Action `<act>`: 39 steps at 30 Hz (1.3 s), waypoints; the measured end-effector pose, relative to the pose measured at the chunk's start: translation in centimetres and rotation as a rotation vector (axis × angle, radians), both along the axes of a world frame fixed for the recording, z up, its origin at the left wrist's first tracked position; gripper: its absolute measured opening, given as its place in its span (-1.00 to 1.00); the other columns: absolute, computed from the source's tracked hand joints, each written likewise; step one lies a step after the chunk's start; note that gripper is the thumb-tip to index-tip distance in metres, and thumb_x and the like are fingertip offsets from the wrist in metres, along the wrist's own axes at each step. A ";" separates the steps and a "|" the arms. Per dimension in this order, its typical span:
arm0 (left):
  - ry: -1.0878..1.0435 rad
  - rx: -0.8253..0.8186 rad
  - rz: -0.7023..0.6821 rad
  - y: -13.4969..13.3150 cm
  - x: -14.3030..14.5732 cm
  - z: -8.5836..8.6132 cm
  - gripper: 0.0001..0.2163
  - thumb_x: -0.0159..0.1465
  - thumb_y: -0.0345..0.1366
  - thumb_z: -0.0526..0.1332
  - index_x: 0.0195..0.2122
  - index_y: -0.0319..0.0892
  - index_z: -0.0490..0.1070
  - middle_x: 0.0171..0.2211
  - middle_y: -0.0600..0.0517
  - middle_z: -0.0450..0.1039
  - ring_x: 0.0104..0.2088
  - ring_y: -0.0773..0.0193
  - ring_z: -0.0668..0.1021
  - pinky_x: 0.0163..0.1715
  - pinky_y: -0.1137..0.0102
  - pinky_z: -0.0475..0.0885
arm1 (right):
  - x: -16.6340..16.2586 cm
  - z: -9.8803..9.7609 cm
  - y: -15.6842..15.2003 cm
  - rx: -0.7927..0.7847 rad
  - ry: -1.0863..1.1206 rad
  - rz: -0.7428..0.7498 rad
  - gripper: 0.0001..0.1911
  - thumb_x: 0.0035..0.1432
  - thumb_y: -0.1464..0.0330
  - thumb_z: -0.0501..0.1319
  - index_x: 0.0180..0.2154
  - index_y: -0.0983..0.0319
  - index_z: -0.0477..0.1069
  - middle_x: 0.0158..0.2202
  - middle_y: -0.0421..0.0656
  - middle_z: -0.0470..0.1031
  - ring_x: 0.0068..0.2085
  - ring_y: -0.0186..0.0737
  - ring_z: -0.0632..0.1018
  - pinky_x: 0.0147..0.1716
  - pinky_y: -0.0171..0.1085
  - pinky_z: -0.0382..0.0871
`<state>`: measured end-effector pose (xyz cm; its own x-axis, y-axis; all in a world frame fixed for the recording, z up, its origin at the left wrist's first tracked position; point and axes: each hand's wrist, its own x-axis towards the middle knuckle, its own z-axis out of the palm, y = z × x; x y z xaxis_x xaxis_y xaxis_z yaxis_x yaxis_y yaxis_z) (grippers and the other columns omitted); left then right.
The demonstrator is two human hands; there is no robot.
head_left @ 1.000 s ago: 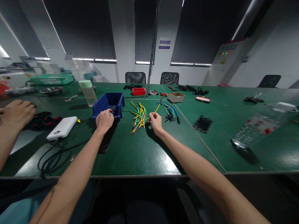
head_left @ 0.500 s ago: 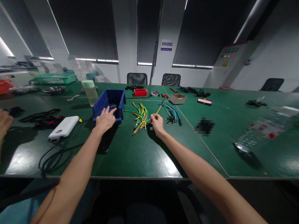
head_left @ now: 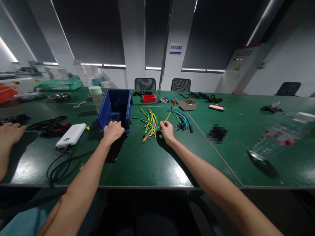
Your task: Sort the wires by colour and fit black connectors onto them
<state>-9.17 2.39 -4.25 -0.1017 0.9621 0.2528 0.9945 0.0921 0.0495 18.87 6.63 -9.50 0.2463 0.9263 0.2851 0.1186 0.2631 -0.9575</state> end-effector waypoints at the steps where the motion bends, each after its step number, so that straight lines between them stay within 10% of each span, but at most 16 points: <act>1: -0.009 0.000 0.004 0.0 0.0 0.0 -0.69 0.15 -0.31 0.00 -0.13 -0.10 0.44 -0.11 -0.14 0.45 -0.03 -0.03 0.42 -0.16 0.17 0.37 | 0.0 0.0 0.0 -0.002 0.002 0.004 -0.70 0.01 0.14 0.15 -0.35 0.25 0.41 -0.56 -0.25 0.36 -0.53 -0.30 0.39 -0.54 -0.35 0.23; 39: -0.325 0.443 -0.038 1.6 -1.3 -0.4 -0.79 0.22 -0.37 0.06 -0.20 -0.11 0.46 -0.19 -0.05 0.51 -0.17 0.10 0.52 -0.16 0.29 0.40 | -0.1 0.5 -0.6 0.014 -0.050 0.000 -0.71 -0.01 0.13 0.17 -0.39 0.24 0.41 -0.58 -0.25 0.36 -0.52 -0.30 0.38 -0.50 -0.33 0.23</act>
<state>-10.46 3.95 -4.64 -0.2097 0.7755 0.5955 0.9236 -0.0427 0.3810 18.78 6.01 -8.96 0.2320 0.9221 0.3096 0.1660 0.2760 -0.9467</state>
